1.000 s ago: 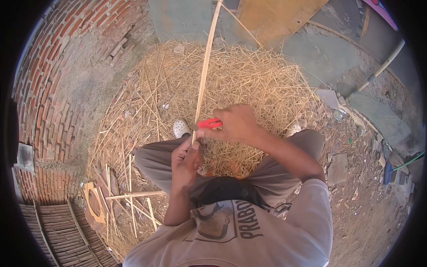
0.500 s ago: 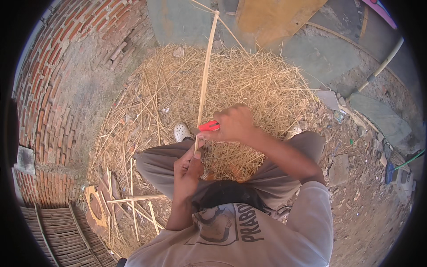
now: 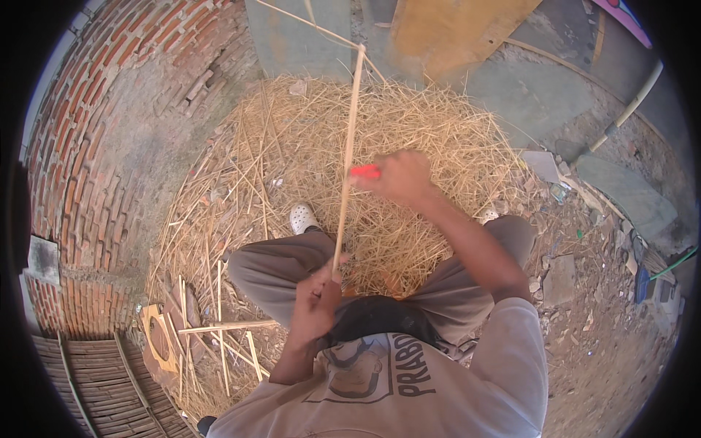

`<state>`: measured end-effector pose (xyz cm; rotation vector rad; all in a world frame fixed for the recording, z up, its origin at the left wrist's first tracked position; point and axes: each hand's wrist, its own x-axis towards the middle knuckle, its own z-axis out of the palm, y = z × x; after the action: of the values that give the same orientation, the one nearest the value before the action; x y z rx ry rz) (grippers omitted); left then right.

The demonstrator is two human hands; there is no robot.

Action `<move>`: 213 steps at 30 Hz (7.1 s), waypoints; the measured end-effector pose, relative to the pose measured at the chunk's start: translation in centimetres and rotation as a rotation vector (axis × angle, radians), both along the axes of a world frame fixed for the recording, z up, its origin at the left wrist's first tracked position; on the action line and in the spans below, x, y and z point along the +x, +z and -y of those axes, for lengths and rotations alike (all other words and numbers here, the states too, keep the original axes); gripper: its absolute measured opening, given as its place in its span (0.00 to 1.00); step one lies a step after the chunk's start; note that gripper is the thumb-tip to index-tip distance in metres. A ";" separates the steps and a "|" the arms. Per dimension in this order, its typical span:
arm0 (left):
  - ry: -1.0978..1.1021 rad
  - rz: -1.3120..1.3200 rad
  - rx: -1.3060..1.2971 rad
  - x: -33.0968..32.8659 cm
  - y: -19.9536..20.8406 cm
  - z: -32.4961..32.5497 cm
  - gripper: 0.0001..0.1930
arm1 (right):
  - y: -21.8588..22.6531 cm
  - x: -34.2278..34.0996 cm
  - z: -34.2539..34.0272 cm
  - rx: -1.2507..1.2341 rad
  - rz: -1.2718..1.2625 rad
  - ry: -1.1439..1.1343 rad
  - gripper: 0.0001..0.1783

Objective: The person sits on a straw-covered floor and uses a red utility knife to split a long bamboo stick into thin strips. They hold the stick vertically and repeatedly slice along its length to create multiple fine strands.

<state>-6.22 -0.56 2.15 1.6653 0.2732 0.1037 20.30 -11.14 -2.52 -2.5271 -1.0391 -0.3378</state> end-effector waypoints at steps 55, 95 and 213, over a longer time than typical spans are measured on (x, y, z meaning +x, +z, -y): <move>0.019 -0.154 -0.601 -1.5 -2.5 -2.5 0.16 | 1.5 7.2 6.6 0.790 -1.330 -0.005 0.40; -0.049 -0.089 -1.340 3.7 -0.4 -0.9 0.10 | 1.3 -0.5 1.3 0.243 0.276 0.284 0.38; -0.128 -0.416 -0.892 -6.7 1.0 2.5 0.13 | -6.2 15.7 6.6 0.100 -0.013 -0.461 0.37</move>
<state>-12.88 -3.09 3.18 0.7946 0.4441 -0.4155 35.98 -17.73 -8.73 -2.6492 -0.4096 -0.4843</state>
